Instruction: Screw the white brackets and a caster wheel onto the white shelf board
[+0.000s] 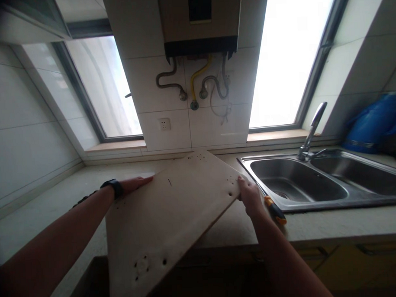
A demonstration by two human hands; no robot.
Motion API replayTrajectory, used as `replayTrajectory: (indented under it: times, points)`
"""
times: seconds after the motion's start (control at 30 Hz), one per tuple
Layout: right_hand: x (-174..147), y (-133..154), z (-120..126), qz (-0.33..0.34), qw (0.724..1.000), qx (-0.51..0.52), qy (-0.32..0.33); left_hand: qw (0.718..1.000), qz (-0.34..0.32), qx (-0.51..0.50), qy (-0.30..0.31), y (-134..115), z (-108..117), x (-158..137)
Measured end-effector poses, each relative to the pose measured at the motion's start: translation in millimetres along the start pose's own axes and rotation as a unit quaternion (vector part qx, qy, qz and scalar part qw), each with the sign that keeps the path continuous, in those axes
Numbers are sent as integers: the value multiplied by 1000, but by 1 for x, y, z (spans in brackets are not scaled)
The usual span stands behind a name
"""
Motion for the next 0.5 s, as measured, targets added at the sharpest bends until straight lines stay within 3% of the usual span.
replayTrajectory:
  times: [0.13, 0.3, 0.5]
  points:
    - [7, -3, -10, -20, 1000, 11, 6, 1000, 19, -4, -4, 14, 2, 8]
    - [11, -11, -17, -38, 998, 27, 32, 995, 8, 67, -78, 12, 3, 7]
    - [11, -12, -15, -44, 998, 16, 49, 998, 22, 50, -20, 15, -2, 12]
Point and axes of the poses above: each hand's wrist, its own x-axis towards the middle knuckle, its own z-axis out of the back of the hand, y = z × x, the point moved 5 cm from there along x, towards the middle knuckle, and after that the axes turned 5 degrees about -x, right-handed, at the moved point
